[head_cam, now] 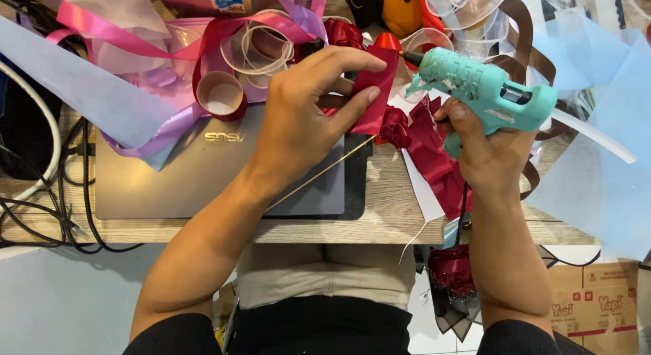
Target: The person uses a hot glue gun to attach pieces of red ribbon to a wooden stick, folding and shaping the ribbon into a flower-like structure. The person repeatedly applies glue and presses the ribbon onto the stick to build up the craft.
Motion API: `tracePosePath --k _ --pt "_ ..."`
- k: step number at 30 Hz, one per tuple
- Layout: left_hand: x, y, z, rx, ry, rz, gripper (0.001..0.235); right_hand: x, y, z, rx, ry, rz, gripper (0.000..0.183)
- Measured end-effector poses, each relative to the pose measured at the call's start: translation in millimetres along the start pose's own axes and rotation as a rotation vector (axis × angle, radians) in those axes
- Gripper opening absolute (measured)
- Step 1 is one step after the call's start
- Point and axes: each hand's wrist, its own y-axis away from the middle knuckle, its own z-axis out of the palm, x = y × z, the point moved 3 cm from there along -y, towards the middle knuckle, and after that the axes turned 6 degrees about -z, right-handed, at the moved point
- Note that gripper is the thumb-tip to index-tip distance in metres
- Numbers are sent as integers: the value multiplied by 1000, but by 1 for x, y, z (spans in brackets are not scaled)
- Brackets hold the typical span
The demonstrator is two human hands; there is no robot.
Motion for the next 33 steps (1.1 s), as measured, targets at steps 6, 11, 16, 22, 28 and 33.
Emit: tracePosePath --k 6,11,16,22,28,33 --pt "2 -1 0 -2 -5 -3 23 -1 -1 0 -2 1 11 17" --pt "2 0 -1 -8 2 -2 23 -5 0 2 4 -11 -20 28" --pt "0 0 0 -2 -10 5 24 3 1 -1 0 -17 -12 24" --pt "0 0 0 0 3 29 22 2 1 0 -8 -16 -30 20" --pt "-7 1 0 73 -35 -11 32 -1 -1 0 5 -11 -17 18" --pt "-6 7 -6 151 -65 -139 44 16 11 -10 1 -68 74 25"
